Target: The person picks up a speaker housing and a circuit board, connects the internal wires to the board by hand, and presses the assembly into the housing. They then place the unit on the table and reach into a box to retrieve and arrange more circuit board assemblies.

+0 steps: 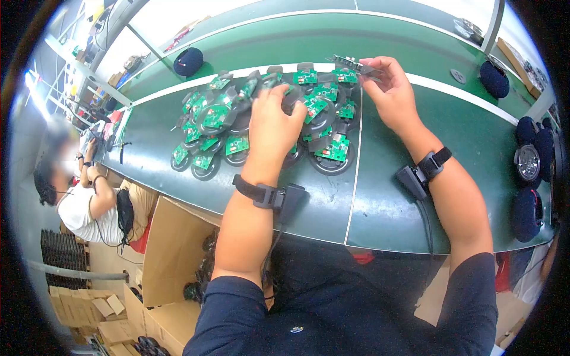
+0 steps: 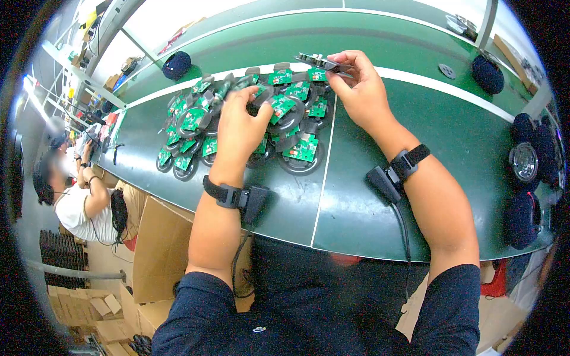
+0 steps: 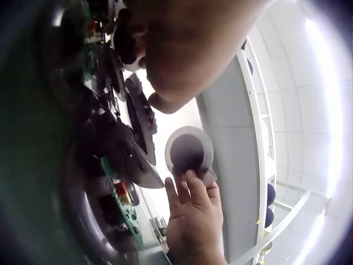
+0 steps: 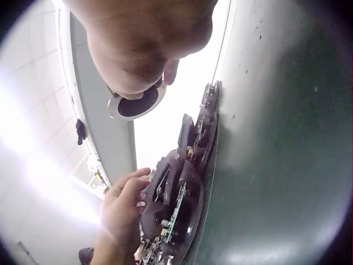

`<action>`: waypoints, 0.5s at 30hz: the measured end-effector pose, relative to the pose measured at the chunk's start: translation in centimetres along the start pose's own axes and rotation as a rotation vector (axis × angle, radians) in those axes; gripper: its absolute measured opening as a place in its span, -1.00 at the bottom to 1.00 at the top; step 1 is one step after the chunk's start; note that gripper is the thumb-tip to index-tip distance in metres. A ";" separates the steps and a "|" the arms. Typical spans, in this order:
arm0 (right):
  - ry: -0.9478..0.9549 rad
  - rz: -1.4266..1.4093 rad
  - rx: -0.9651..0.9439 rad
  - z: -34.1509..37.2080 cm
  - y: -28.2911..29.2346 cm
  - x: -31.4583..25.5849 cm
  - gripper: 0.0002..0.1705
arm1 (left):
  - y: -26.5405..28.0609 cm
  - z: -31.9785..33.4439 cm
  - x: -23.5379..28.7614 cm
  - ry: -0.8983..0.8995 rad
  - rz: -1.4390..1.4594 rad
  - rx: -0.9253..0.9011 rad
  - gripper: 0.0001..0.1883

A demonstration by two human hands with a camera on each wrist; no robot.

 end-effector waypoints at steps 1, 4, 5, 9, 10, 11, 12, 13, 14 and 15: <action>0.028 0.023 -0.019 0.1 -0.2 -0.1 -0.68 | 0.4 0.0 0.7 -0.226 -0.246 0.098 -0.62; 0.108 0.195 -0.033 0.6 -0.6 -1.2 -0.69 | 0.3 -0.2 0.9 -0.164 -0.002 0.123 -0.71; 0.157 0.345 -0.025 0.9 -0.8 -1.7 -0.69 | 0.1 -0.2 1.0 -0.212 0.086 0.128 -0.74; 0.295 0.489 0.049 1.0 -1.7 -3.1 -0.68 | -1.3 0.4 1.5 -0.143 0.198 -0.210 -0.83; 0.336 0.588 0.082 0.8 -1.9 -3.3 -0.67 | -1.3 0.5 1.6 -0.103 0.189 -0.185 -0.83; 0.377 0.688 0.116 0.6 -2.1 -3.4 -0.67 | -1.5 0.3 1.6 -0.102 0.188 -0.175 -0.83; 0.384 0.690 0.111 0.5 -2.6 -3.5 -0.67 | -1.4 0.2 1.5 -0.130 0.170 -0.064 -0.84; 0.303 0.663 0.079 0.4 -3.3 -3.5 -0.68 | -1.2 0.0 1.4 -0.158 0.151 0.045 -0.85; 0.220 0.635 0.047 0.2 -3.7 -3.4 -0.69 | -1.0 -0.1 1.3 -0.158 0.139 0.107 -0.86; 0.223 0.634 0.047 -0.2 -4.0 -3.0 -0.69 | -0.9 -0.1 1.1 -0.158 0.138 0.109 -0.86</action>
Point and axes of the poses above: each hand's wrist, its own z-axis away from the middle knuckle, its own y-axis out of the back of the hand, x = y × z, the point moved 2 cm from there along -z, towards the middle knuckle, and after that the axes turned 14 degrees about -y, right-handed, at the moved point
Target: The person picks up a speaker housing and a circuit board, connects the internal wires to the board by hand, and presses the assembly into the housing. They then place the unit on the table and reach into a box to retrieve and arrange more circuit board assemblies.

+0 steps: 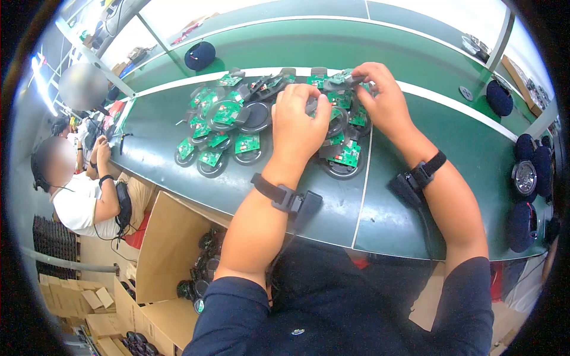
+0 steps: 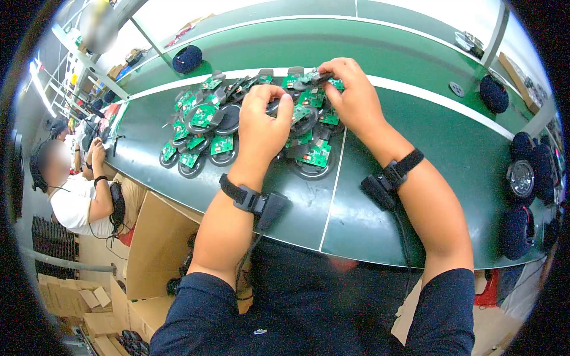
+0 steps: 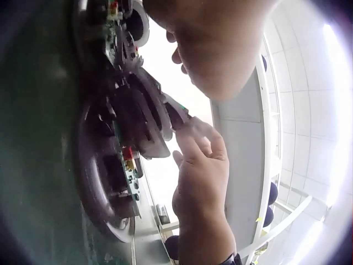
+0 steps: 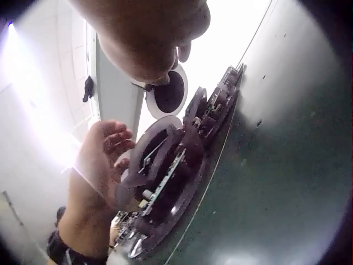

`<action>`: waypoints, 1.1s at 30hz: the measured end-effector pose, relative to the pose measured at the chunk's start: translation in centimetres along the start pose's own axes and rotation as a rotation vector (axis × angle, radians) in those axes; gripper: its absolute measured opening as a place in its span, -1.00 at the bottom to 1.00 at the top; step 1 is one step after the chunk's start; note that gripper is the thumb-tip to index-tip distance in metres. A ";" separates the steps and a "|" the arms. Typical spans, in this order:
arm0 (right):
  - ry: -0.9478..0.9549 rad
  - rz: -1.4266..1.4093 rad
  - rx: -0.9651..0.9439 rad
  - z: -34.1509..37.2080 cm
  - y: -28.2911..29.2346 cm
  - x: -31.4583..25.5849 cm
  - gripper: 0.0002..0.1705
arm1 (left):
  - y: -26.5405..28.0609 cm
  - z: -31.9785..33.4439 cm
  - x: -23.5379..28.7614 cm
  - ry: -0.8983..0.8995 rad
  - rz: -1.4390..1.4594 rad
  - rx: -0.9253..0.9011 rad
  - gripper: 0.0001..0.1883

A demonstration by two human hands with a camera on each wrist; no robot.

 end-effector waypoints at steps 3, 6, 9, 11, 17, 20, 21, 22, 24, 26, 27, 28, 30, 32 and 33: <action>-0.039 -0.069 -0.071 -0.8 -1.5 0.6 -0.68 | 0.4 -0.1 -0.5 0.068 0.066 0.143 -0.83; -0.033 -0.002 -0.137 -0.8 -2.6 1.2 -0.62 | 1.0 -0.3 -0.3 0.020 0.072 0.226 -0.85; -0.057 0.063 -0.191 -0.9 -2.7 2.9 -0.56 | 1.5 -0.2 -0.4 -0.014 0.095 0.329 -0.83; -0.008 0.087 -0.074 -1.2 -2.1 4.6 -0.55 | 1.4 0.1 -1.0 0.062 0.259 0.435 -0.85; -0.305 -0.178 0.080 -2.3 1.4 10.1 -0.62 | 13.2 1.3 -1.3 -0.018 0.464 0.551 -0.70; -0.614 -0.288 0.068 -3.0 2.2 15.3 -0.52 | 21.8 9.2 -5.8 0.135 0.492 0.616 -0.65; -0.585 -0.284 0.134 -3.0 2.1 14.7 -0.53 | 23.9 13.6 -7.7 0.260 0.467 0.550 -0.67; -0.616 -0.295 0.103 -3.2 2.1 15.0 -0.53 | 25.5 17.9 -9.0 0.381 0.448 0.482 -0.68; -0.646 -0.214 0.006 -4.4 1.9 17.3 -0.54 | 26.0 25.6 -9.1 0.923 0.293 0.337 -0.70; -0.619 -0.243 -0.048 -5.4 1.9 19.3 -0.55 | 24.7 32.3 -9.9 1.424 0.281 -0.013 -0.68; -0.605 -0.219 -0.027 -5.4 1.8 19.0 -0.53 | 24.0 36.1 -10.6 1.537 0.244 -0.152 -0.62; -0.589 -0.197 -0.003 -5.3 1.8 18.6 -0.51 | 23.5 40.1 -11.4 1.642 0.208 -0.295 -0.54; -0.617 -0.229 -0.037 -5.5 2.4 18.9 -0.48 | 23.1 45.9 -12.7 1.240 -0.280 -0.816 -0.34; -0.638 -0.262 -0.058 -6.1 3.3 19.5 -0.44 | 21.8 47.5 -12.2 1.128 -0.331 -0.947 -0.12; -0.657 -0.228 -0.075 -6.2 3.6 20.0 -0.43 | 21.1 47.3 -11.9 1.104 -0.335 -1.002 -0.09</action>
Point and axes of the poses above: each hand's wrist, its own z-axis away from the middle knuckle, its own y-axis out of the back of the hand, x = y × z, the point moved 2 cm from there along -z, towards the middle knuckle, and after that the axes turned 14 degrees about -y, right-handed, at the moved point
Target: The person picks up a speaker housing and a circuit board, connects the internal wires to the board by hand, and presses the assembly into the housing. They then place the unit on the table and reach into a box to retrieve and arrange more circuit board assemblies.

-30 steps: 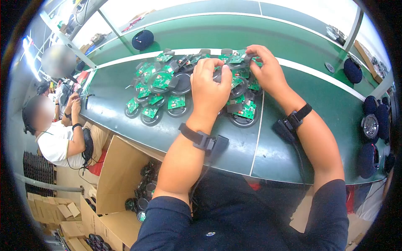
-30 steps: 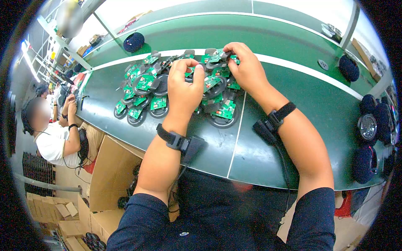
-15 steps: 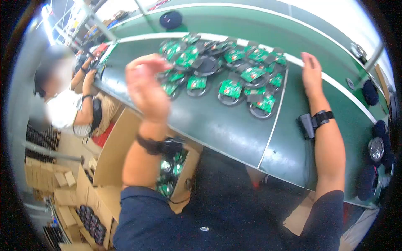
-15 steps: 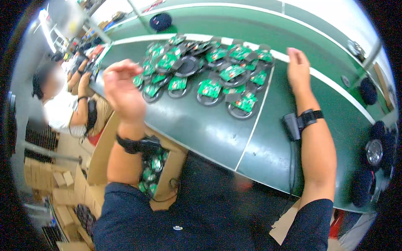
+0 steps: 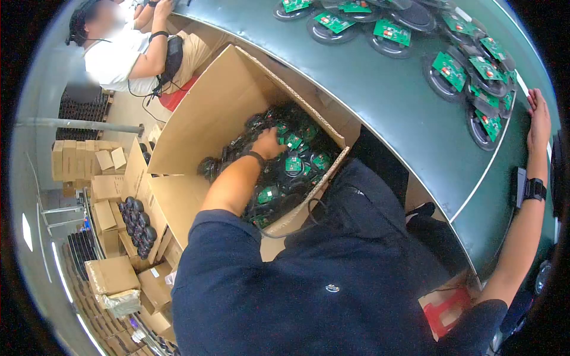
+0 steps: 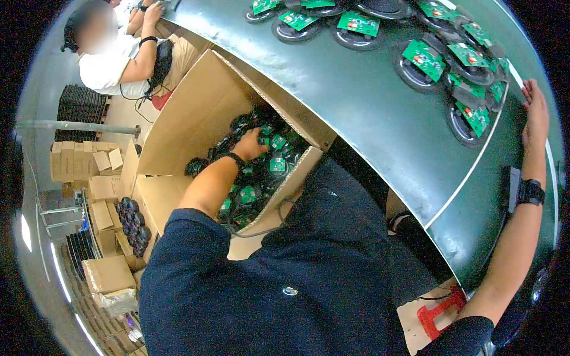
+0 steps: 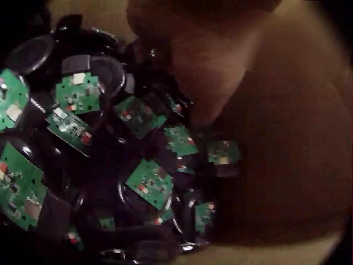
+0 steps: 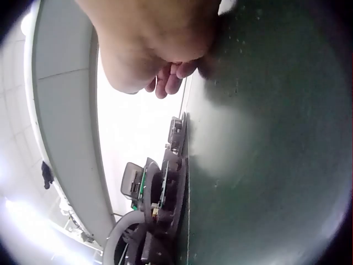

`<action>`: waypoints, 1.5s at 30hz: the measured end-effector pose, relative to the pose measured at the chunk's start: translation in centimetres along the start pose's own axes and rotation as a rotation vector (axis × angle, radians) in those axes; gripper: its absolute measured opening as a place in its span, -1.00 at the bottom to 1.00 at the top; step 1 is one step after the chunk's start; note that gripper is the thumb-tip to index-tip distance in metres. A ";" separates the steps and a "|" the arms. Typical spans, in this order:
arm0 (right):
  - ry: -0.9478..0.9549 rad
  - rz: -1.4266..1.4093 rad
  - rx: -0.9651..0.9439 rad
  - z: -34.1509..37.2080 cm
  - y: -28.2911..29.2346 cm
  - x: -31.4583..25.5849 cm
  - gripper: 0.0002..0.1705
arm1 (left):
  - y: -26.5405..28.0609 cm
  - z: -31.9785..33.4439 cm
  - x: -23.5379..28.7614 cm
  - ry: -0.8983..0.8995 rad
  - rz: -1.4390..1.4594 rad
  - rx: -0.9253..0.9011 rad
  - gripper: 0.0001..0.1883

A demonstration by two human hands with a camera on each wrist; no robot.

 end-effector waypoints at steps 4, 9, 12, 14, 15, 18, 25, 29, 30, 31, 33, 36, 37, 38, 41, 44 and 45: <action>-0.037 0.085 0.012 -2.0 1.0 0.9 -0.34 | -3.1 -1.5 1.2 -0.201 -0.066 -0.081 0.01; -0.104 -0.091 -0.211 -7.5 6.1 3.8 -0.66 | -5.6 -5.7 3.6 -0.156 0.061 0.012 0.08; 0.047 -0.278 -0.180 -0.9 3.1 1.1 -0.68 | -7.0 -9.3 3.7 -0.302 0.321 -0.051 -0.09; 0.007 -0.340 -0.305 -3.2 5.2 2.0 -0.69 | -14.7 -13.8 -1.2 -0.362 0.190 0.018 -0.11; -0.035 -0.403 -0.425 -4.0 6.2 2.6 -0.68 | -17.3 -15.3 -2.9 -0.423 0.057 0.084 -0.14; 0.010 -0.612 -0.553 -3.8 7.4 3.5 -0.74 | -11.6 -11.3 1.0 -0.358 0.207 -0.017 -0.11; 0.006 -0.489 -0.665 -0.6 5.6 1.9 -0.71 | -7.6 -8.4 6.8 -0.357 -0.303 -0.133 -0.08; -0.188 -0.356 -0.331 11.2 -0.2 -2.6 -0.61 | -11.2 -8.0 4.8 -0.494 -0.252 0.030 -0.32; -0.236 -0.414 -0.372 14.1 -0.9 -3.1 -0.61 | -11.1 -7.1 4.9 -0.497 -0.255 0.030 -0.32; -0.284 -0.472 -0.417 15.9 -1.1 -3.0 -0.61 | -10.9 -5.7 5.3 -0.531 -0.263 -0.009 -0.40; -0.260 -0.494 -0.430 17.2 0.7 -1.4 -0.62 | -10.6 -2.7 5.9 -0.565 -0.272 -0.047 -0.47; -0.258 -0.541 -0.403 17.6 0.2 -2.2 -0.64 | -9.9 0.1 6.3 -0.603 -0.062 0.180 -0.57; -0.277 -0.565 -0.362 17.5 -0.1 -2.6 -0.65 | -9.8 -0.3 6.6 -0.610 -0.064 0.179 -0.57; -0.273 -0.565 -0.355 17.3 -0.1 -2.6 -0.65 | -9.6 -0.9 6.8 -0.509 0.007 0.151 -0.58; -0.259 -0.498 -0.309 17.1 -0.4 -2.1 -0.63 | -8.7 -2.6 7.9 -0.394 0.042 0.159 -0.57; -0.187 -0.367 -0.223 18.4 -1.1 -2.4 -0.59 | -8.7 -4.5 9.8 -0.625 -0.409 -0.291 -0.46; -0.179 -0.369 -0.214 18.5 -1.2 -2.3 -0.59 | -10.4 -5.5 8.8 -0.635 -0.414 -0.284 -0.46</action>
Point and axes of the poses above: each hand's wrist, its own z-axis away from the middle knuckle, its own y-axis out of the back of the hand, x = y × z, the point moved 2 cm from there along -z, towards the middle knuckle, and after that the axes turned 14 degrees about -y, right-handed, at the moved point
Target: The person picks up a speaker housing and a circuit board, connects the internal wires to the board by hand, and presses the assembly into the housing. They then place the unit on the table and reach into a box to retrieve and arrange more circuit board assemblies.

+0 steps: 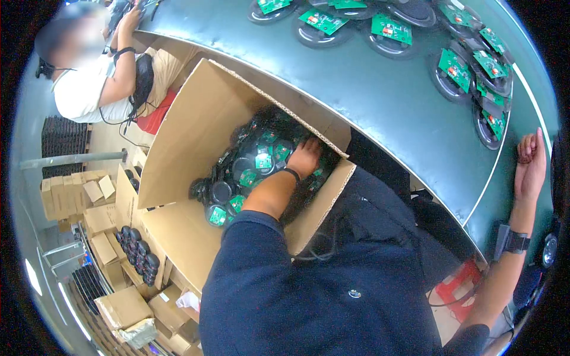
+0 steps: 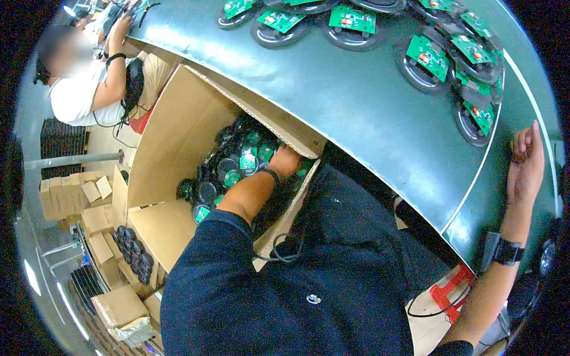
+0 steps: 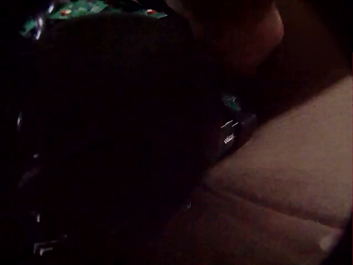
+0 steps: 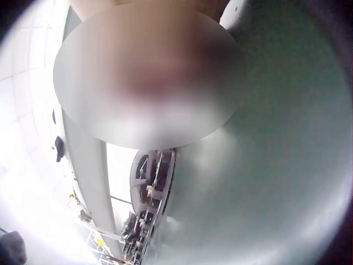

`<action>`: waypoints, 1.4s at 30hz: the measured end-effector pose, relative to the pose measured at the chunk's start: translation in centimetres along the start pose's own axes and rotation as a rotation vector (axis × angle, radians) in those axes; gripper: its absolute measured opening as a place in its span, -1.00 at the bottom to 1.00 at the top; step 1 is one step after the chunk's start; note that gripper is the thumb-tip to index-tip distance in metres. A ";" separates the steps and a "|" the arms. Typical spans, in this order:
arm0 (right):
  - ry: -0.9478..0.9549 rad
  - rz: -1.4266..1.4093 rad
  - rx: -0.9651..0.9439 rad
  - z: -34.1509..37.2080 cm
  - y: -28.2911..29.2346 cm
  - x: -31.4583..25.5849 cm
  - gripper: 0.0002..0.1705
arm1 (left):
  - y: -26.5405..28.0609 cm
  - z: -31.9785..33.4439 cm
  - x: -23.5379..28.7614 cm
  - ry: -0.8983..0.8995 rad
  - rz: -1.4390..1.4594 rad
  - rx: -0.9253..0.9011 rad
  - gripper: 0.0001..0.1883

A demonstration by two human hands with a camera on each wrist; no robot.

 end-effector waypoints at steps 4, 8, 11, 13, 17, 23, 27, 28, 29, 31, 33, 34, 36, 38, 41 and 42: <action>0.079 0.169 0.074 0.3 -0.6 0.3 -0.62 | -4.2 -2.2 -4.7 0.385 0.203 0.647 -0.33; 0.120 0.306 0.091 0.6 -1.3 0.4 -0.60 | 1.5 0.3 -4.8 0.576 0.425 0.749 -0.35; 0.126 0.384 0.101 0.6 -1.9 0.5 -0.58 | -1.1 0.4 -8.0 0.723 0.311 0.618 -0.38; 0.128 0.419 0.115 0.6 -1.9 0.5 -0.57 | -1.8 0.7 -8.1 0.836 0.103 0.571 -0.42; 0.142 0.404 0.085 0.2 -1.1 0.5 -0.58 | -4.7 0.5 -8.5 0.326 0.209 0.768 -0.42; 0.166 0.462 0.089 0.2 -1.3 0.4 -0.58 | 2.3 4.3 -1.5 0.178 0.516 0.632 -0.54; 0.177 0.481 0.092 0.2 -1.0 0.5 -0.58 | 2.7 4.1 -1.0 0.285 0.762 0.503 -0.39; 0.175 0.481 0.097 0.2 -1.1 0.5 -0.58 | 1.0 2.9 -2.5 0.281 0.761 0.499 -0.39; 0.176 0.499 0.103 0.3 -1.3 0.4 -0.58 | -2.1 1.3 -4.8 0.291 0.568 0.630 -0.40; 0.173 0.518 0.110 0.4 -1.2 0.4 -0.58 | -1.2 0.9 -5.4 0.436 0.518 0.481 -0.31; 0.170 0.543 0.112 0.2 -1.1 0.3 -0.58 | -2.4 -0.2 -5.3 0.480 0.350 0.323 -0.24; 0.167 0.542 0.115 0.2 -1.1 0.3 -0.58 | -3.9 -1.1 -5.5 0.522 0.179 0.168 -0.17; 0.145 0.524 0.135 0.4 -1.2 0.3 -0.57 | -10.6 -4.0 -7.4 0.542 0.413 0.274 -0.12; 0.157 0.542 0.139 0.1 -0.9 0.3 -0.57 | -11.3 -4.7 -6.9 0.560 0.648 0.376 -0.07; 0.165 0.560 0.139 -0.2 -0.5 0.3 -0.56 | -7.0 -3.1 -5.1 0.633 0.203 0.201 -0.05; 0.156 0.565 0.140 -0.3 -0.5 0.3 -0.55 | -7.6 -2.9 -5.2 0.552 0.231 0.311 -0.06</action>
Point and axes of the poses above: each hand's wrist, its own z-axis away from the middle knuckle, its own y-axis out of the back of the hand, x = y × z, the point moved 2 cm from there along -z, towards the middle knuckle, and after that the axes turned 14 degrees about -y, right-handed, at the moved point
